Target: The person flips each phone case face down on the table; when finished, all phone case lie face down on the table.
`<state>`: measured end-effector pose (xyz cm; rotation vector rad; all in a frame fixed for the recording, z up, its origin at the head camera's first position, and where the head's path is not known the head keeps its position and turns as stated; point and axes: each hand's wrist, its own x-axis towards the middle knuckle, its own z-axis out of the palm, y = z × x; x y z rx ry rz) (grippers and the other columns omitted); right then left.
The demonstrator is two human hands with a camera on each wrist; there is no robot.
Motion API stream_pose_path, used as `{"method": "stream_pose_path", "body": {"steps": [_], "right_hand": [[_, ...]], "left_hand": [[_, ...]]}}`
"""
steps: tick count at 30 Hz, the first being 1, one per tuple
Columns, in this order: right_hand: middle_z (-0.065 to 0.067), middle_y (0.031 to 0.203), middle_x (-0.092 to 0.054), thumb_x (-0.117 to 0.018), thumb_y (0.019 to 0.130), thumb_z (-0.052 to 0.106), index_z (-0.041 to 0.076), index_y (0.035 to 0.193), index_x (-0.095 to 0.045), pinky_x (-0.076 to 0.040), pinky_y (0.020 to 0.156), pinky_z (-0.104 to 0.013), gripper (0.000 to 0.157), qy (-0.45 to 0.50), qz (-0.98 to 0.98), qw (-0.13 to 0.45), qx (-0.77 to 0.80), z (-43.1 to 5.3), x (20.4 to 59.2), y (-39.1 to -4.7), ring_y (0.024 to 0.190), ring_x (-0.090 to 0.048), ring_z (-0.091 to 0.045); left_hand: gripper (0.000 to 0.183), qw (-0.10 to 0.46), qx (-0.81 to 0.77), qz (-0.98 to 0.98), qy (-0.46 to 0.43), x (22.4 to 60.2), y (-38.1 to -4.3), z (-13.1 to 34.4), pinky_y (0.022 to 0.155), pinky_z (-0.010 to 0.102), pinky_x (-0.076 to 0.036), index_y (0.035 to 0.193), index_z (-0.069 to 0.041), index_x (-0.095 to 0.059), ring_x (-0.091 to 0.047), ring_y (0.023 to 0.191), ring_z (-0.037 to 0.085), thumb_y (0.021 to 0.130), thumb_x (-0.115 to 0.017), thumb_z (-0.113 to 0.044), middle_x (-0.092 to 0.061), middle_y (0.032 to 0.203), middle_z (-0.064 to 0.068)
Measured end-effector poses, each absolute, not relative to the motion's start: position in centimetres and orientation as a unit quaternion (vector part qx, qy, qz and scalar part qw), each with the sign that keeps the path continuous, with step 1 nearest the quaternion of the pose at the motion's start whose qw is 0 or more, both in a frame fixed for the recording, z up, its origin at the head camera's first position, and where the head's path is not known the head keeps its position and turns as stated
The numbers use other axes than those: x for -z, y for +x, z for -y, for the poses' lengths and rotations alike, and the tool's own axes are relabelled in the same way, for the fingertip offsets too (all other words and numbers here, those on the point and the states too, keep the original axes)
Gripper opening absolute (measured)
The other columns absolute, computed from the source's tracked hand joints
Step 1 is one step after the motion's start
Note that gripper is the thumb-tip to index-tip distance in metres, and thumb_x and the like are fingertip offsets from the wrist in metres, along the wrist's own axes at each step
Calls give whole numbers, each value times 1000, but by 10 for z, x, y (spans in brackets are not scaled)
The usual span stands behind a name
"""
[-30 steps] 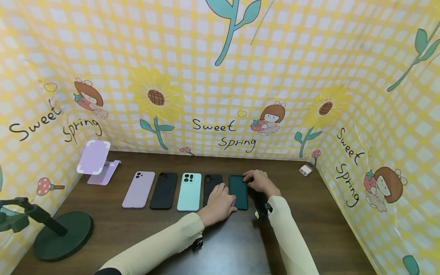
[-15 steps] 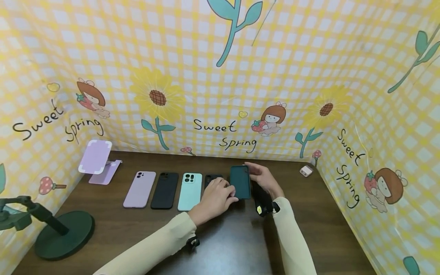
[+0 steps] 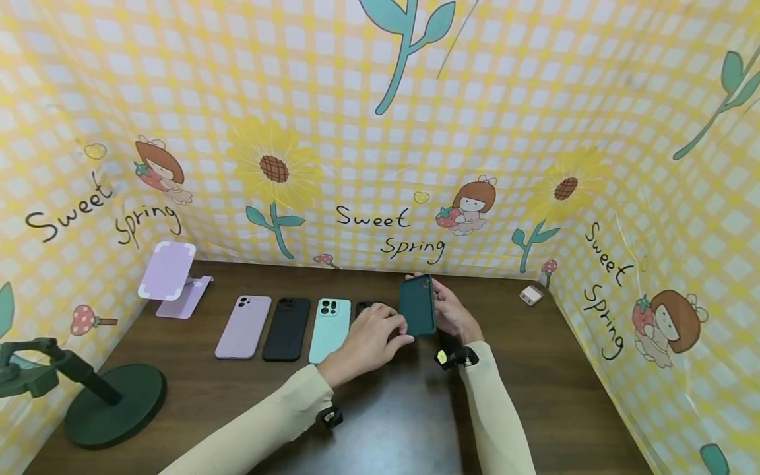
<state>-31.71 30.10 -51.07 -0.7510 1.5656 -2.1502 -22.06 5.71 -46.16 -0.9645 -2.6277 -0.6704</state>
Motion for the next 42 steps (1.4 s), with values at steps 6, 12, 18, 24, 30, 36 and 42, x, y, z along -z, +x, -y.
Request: {"method": "stream_pose_path", "body": {"steps": [6,12,18,24,30,36,42], "right_hand": [[8,153,-55,-46,106,-1,22,154,-42,-58,92,-29,52,-247,-551,196,773,-302,513,-316,130,-61,-9],[8,147,-60,-51,104,-2,21,155,-42,-59,90,-29,56,-241,-550,199,775,-302,513,-312,124,-65,-10],[6,141,-65,-48,108,6,17,152,-45,-57,94,-27,45,-233,-549,199,778,-299,511,-310,122,-66,-11],[5,137,-64,-47,107,3,23,142,-55,-56,92,-25,41,-205,-553,201,782,-296,511,-306,116,-67,-10],[-1,125,-66,-50,105,-2,9,142,-57,-57,91,-26,39,-200,-565,192,777,-296,512,-306,108,-68,-11],[0,126,-68,-53,105,1,1,148,-50,-57,93,-28,43,-187,-597,168,762,-295,509,-308,110,-70,-11],[4,123,-70,-59,103,3,-12,148,-44,-60,86,-27,50,-143,-656,118,731,-292,506,-308,102,-73,-10]], "left_hand": [[25,107,247,905,-328,461,-221,-56,101,43,-49,88,-25,-64,-62,110,22,100,-63,-46,-72,104,-2],[54,52,283,907,-307,457,-222,-54,101,43,-47,139,-19,-56,-60,107,20,100,-60,-56,-70,113,0],[91,58,273,901,-333,451,-224,-55,101,44,-48,166,-31,-17,-59,112,23,95,-68,-55,-63,134,3],[85,83,239,899,-358,450,-222,-59,106,45,-46,164,-36,-24,-57,125,25,94,-70,-52,-58,143,3],[82,124,203,908,-345,453,-224,-59,104,43,-48,156,-31,-45,-59,124,21,85,-79,-56,-63,137,-3],[79,164,202,908,-329,457,-225,-58,101,40,-51,148,-21,-57,-63,120,18,82,-82,-56,-70,132,-4],[82,159,199,919,-301,465,-224,-57,98,40,-52,148,-10,-56,-66,117,20,85,-78,-57,-73,130,1]]}}
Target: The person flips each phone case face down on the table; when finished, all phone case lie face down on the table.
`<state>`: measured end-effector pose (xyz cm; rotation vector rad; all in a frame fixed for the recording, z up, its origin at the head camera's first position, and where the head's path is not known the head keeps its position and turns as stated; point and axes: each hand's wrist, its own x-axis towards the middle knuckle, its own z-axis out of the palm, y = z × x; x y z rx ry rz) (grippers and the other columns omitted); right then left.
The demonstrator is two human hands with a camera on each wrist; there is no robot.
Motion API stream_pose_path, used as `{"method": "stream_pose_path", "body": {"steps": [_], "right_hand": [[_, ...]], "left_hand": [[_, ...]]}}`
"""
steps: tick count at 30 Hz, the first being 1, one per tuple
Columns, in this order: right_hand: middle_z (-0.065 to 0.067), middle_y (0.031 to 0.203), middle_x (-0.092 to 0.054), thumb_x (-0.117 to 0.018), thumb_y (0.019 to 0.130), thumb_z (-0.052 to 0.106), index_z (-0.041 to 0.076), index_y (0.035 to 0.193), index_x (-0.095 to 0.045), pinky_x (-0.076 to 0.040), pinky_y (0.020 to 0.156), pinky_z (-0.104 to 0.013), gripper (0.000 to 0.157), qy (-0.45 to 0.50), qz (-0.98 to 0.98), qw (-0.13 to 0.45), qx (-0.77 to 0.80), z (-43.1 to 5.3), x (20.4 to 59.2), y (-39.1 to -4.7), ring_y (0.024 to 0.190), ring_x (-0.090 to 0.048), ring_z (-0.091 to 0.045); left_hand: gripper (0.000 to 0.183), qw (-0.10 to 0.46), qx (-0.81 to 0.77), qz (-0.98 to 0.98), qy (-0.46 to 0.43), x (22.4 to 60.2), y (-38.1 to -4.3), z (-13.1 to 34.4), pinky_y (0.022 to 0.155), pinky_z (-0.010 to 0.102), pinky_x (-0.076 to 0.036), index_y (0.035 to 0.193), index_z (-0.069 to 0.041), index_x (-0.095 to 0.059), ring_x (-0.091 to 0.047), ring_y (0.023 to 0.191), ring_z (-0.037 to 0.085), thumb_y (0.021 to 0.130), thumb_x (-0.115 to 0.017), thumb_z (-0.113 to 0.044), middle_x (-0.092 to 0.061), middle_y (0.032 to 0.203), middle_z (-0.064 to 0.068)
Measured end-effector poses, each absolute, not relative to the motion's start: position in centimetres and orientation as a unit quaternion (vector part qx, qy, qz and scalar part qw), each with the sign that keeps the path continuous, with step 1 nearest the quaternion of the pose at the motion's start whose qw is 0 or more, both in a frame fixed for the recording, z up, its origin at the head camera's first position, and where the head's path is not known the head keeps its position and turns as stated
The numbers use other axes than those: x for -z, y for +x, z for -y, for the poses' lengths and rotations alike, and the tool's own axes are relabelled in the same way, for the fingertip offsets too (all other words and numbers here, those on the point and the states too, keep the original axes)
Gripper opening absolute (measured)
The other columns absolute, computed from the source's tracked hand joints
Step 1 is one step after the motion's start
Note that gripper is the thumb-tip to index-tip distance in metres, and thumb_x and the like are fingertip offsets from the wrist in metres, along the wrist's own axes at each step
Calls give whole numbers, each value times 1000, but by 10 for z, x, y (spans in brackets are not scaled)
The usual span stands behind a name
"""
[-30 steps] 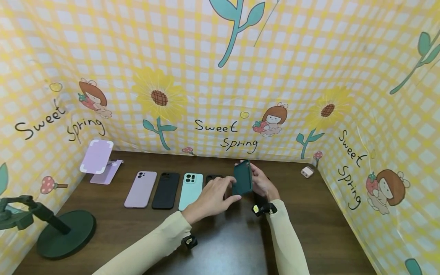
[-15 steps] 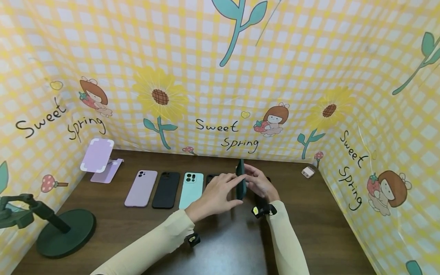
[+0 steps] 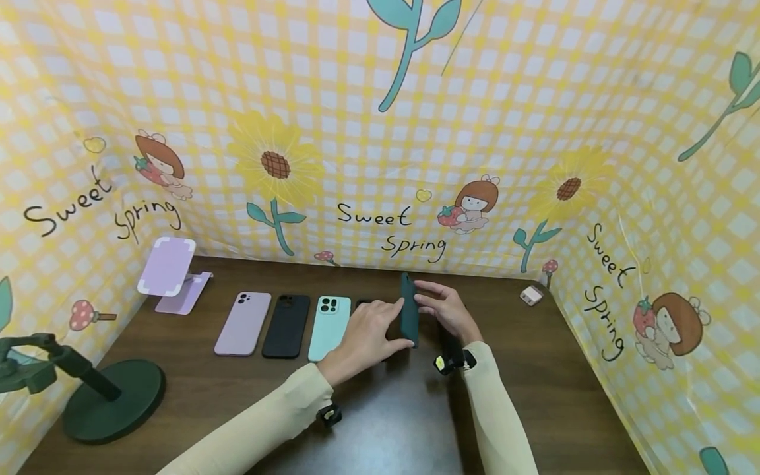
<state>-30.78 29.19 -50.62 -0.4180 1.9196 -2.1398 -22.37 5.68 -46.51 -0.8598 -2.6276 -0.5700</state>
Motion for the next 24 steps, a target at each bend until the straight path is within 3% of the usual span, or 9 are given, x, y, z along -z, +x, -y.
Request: {"method": "stream_pose_path", "body": {"steps": [3,10,14,17,20,24], "right_hand": [[2,123,-70,-63,101,4,-13,146,-46,-61,85,-28,52,-117,-704,107,692,-291,502,-308,99,-74,-8],[-28,143,-59,-68,99,11,-4,143,-57,-60,94,-39,48,-104,-787,83,602,-295,494,-310,100,-72,-3],[-25,147,-57,-70,99,15,0,141,-60,-58,96,-42,46,-96,-816,81,565,-296,493,-310,106,-71,-8],[-24,146,-58,-70,99,15,1,139,-62,-58,96,-45,44,-93,-834,81,538,-295,493,-310,113,-71,-21],[-24,145,-58,-70,99,16,1,138,-63,-58,96,-48,42,-97,-851,89,509,-294,493,-309,117,-70,-32],[-24,144,-58,-70,99,15,1,137,-63,-58,94,-49,41,-104,-872,100,468,-291,492,-309,116,-70,-36]], "left_hand": [[85,142,185,928,-291,468,-223,-55,95,40,-52,149,-9,-54,-67,112,20,86,-76,-60,-74,127,2],[86,115,164,943,-265,474,-225,-57,73,31,-52,146,-6,-58,-68,85,19,84,-77,-62,-79,97,3],[89,80,156,953,-248,480,-225,-62,71,31,-52,148,-5,-55,-69,85,20,86,-73,-65,-78,97,6],[92,61,152,957,-239,485,-225,-67,74,33,-54,150,-3,-51,-69,90,22,86,-71,-66,-78,99,6],[94,48,141,961,-232,489,-225,-72,76,35,-54,149,-1,-52,-68,90,23,85,-71,-67,-77,91,6],[92,34,118,967,-222,494,-226,-77,82,37,-53,146,-2,-56,-65,94,25,84,-72,-69,-77,96,7]]}}
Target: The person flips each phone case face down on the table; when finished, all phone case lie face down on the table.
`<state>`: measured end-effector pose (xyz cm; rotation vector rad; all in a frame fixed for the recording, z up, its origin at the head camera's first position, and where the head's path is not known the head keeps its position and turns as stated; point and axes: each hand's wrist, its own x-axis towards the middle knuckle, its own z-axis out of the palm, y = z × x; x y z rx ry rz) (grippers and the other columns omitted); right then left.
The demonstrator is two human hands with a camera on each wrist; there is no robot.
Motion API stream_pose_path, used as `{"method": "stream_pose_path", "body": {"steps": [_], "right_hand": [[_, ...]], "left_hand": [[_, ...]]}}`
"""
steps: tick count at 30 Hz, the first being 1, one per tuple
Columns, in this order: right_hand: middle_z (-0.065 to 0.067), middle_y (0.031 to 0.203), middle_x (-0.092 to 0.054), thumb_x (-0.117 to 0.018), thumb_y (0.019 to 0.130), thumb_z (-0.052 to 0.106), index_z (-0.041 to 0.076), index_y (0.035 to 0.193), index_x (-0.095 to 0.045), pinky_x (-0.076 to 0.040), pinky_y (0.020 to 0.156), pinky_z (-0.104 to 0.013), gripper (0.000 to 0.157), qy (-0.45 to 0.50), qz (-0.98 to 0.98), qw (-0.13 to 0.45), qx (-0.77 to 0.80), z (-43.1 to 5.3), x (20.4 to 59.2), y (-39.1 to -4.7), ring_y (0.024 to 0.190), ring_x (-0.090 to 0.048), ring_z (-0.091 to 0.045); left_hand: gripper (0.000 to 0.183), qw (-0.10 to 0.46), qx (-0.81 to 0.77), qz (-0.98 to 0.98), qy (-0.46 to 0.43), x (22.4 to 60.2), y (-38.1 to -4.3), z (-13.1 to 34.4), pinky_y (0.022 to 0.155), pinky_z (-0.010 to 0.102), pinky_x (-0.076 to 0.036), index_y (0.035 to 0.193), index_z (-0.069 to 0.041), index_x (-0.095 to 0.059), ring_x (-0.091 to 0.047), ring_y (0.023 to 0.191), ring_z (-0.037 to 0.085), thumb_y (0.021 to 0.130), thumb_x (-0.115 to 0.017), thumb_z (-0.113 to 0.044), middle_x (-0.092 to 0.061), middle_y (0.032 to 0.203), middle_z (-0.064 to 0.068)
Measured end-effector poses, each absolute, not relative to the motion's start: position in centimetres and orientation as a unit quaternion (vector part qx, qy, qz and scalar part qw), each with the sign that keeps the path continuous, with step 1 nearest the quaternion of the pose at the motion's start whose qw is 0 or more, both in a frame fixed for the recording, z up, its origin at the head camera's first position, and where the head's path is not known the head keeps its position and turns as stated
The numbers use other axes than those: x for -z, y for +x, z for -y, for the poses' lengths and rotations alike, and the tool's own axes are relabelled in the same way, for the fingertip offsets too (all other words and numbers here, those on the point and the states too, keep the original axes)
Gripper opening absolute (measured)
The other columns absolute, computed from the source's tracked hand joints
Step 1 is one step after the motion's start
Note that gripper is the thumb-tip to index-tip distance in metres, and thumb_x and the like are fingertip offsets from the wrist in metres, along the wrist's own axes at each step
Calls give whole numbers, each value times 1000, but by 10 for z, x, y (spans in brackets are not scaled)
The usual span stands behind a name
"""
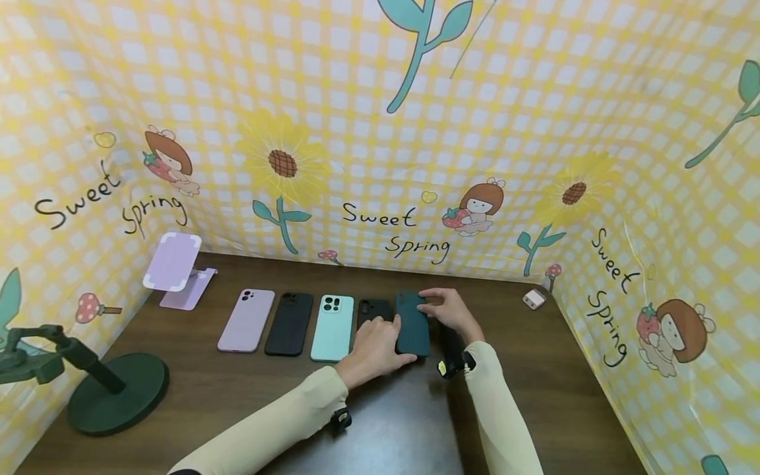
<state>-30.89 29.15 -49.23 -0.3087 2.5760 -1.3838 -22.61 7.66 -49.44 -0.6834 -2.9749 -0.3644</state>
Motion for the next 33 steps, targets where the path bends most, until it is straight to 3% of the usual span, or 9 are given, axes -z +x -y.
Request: {"method": "stream_pose_path", "body": {"steps": [2,6,10,14,19,29,33], "right_hand": [[-24,142,-60,-71,98,15,2,136,-65,-59,92,-48,40,-109,-883,99,446,-291,492,-309,115,-70,-36],[-22,138,-64,-72,97,15,3,133,-67,-59,92,-46,39,-121,-901,90,406,-290,494,-311,118,-68,-38],[-22,139,-64,-72,97,17,4,132,-68,-57,94,-48,38,-123,-914,90,377,-288,496,-312,123,-65,-41],[-23,142,-61,-72,96,16,4,132,-68,-54,100,-53,38,-115,-920,94,363,-285,496,-311,129,-61,-43],[-23,141,-61,-73,96,16,4,130,-69,-50,105,-55,36,-114,-927,90,345,-283,498,-310,132,-58,-44],[-24,138,-62,-74,94,11,-2,126,-70,-53,102,-51,34,-137,-935,63,321,-278,503,-307,124,-63,-41],[-23,139,-61,-72,96,11,-1,129,-68,-55,100,-49,36,-143,-924,60,350,-285,502,-303,124,-64,-41]], "left_hand": [[90,27,109,969,-221,497,-227,-79,87,39,-52,144,-3,-59,-64,99,25,84,-72,-69,-76,108,9],[86,27,89,970,-225,502,-230,-82,89,39,-50,141,-4,-62,-61,100,26,84,-72,-69,-76,116,9],[81,33,75,968,-236,505,-232,-83,85,36,-48,135,-5,-67,-57,94,25,85,-72,-68,-77,110,7],[69,41,66,967,-244,506,-232,-84,82,34,-46,120,-9,-74,-52,87,22,83,-74,-67,-76,97,3],[58,45,48,967,-248,507,-232,-86,85,35,-47,107,-13,-76,-53,91,21,82,-75,-67,-75,97,3],[56,26,42,967,-250,508,-234,-87,85,34,-43,109,-15,-78,-47,99,21,84,-75,-64,-74,104,3],[62,13,43,965,-258,504,-230,-88,92,35,-44,125,-15,-73,-46,106,23,86,-75,-62,-70,117,5]]}}
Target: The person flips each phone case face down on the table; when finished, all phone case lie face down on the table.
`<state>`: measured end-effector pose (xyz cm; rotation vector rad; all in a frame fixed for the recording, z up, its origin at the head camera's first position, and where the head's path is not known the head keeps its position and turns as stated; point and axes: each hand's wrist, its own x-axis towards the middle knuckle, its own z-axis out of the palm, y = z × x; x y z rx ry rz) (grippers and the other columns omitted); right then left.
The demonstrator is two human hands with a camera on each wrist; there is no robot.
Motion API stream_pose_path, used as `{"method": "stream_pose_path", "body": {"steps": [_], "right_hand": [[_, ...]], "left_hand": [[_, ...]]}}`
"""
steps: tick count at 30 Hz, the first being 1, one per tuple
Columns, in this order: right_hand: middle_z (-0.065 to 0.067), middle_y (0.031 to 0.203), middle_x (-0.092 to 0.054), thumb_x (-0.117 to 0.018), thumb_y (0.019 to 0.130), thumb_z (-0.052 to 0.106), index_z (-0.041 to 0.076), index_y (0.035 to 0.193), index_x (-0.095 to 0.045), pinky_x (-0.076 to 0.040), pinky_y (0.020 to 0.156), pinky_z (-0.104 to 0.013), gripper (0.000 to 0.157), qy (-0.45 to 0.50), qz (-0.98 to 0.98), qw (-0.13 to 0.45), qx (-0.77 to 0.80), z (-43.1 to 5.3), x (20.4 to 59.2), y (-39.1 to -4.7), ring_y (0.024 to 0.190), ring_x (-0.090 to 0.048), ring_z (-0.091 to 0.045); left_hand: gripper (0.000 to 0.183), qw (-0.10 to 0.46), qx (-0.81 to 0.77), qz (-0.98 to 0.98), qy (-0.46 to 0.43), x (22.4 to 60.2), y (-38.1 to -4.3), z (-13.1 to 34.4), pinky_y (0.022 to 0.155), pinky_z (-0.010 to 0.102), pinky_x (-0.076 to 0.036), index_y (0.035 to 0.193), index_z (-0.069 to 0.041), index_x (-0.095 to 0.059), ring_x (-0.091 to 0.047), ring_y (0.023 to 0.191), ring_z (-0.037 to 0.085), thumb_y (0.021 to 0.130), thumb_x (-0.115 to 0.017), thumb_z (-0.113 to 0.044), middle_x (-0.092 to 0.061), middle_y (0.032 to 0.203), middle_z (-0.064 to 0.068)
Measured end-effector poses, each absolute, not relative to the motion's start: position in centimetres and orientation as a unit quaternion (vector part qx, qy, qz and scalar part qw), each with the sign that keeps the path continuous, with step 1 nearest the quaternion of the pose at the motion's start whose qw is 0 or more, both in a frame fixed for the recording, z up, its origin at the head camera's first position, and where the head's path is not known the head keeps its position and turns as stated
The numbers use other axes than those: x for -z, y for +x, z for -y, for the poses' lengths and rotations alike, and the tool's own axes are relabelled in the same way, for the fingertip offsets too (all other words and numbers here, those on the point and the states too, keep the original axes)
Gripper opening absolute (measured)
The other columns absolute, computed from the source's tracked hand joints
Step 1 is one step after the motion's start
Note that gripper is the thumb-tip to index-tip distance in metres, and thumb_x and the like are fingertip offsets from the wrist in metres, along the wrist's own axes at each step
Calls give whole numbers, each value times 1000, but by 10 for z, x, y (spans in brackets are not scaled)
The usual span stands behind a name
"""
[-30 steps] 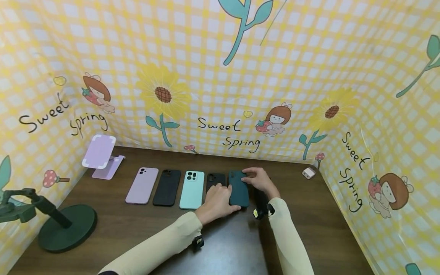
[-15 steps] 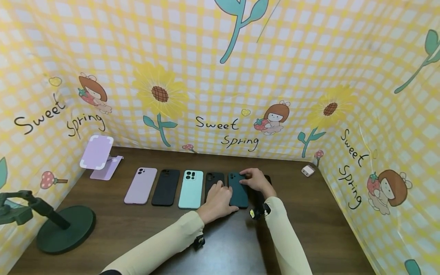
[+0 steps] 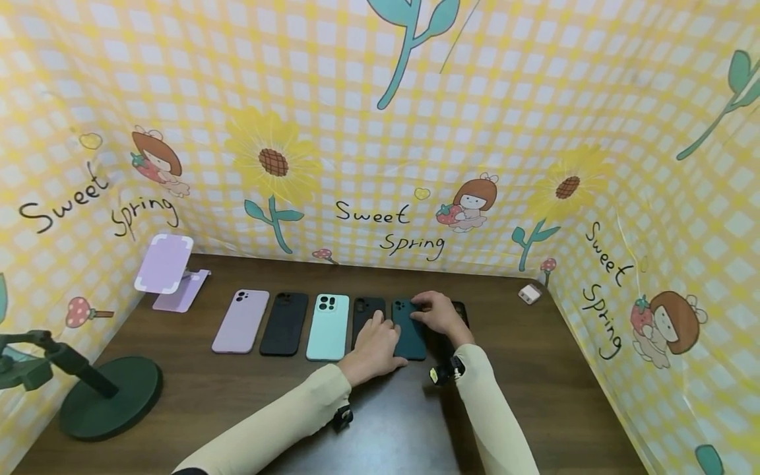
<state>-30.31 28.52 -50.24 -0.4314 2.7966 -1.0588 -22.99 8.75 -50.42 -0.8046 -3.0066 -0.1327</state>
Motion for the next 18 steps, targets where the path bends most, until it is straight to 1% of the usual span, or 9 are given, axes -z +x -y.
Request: {"method": "stream_pose_path", "body": {"steps": [3,6,9,13,16,18], "right_hand": [[-23,138,-63,-70,98,12,0,130,-68,-55,99,-51,35,-142,-918,41,368,-298,499,-300,123,-64,-41],[-25,136,-64,-67,100,11,-2,130,-67,-54,99,-54,34,-131,-919,18,371,-318,494,-297,123,-64,-44],[-26,135,-64,-63,101,8,-4,131,-66,-52,100,-57,32,-103,-924,5,369,-339,491,-295,123,-63,-46],[-29,134,-64,-54,103,2,-4,130,-66,-49,103,-59,30,-84,-932,-3,353,-361,494,-294,125,-60,-47],[-30,134,-63,-51,102,-3,-5,130,-66,-47,105,-61,31,-86,-938,-1,335,-372,501,-292,127,-58,-49],[-30,138,-61,-50,101,-6,-4,130,-66,-45,106,-62,33,-95,-942,4,322,-377,505,-290,131,-55,-50]], "left_hand": [[69,7,51,959,-279,501,-224,-88,98,36,-44,142,-17,-62,-46,115,25,89,-72,-61,-65,131,7],[70,3,69,952,-300,498,-219,-89,101,38,-43,148,-19,-57,-46,120,26,92,-70,-58,-62,136,7],[68,-2,79,948,-310,497,-217,-92,101,38,-42,150,-21,-55,-46,119,25,94,-67,-57,-61,135,6],[68,-6,73,948,-311,499,-217,-99,98,36,-40,153,-25,-51,-43,113,23,95,-65,-57,-59,129,6],[68,-11,61,945,-321,500,-215,-108,95,34,-37,155,-30,-47,-40,108,21,96,-64,-58,-57,125,4],[68,-17,49,940,-336,500,-213,-115,95,34,-34,157,-35,-43,-37,107,19,96,-63,-59,-55,126,3]]}}
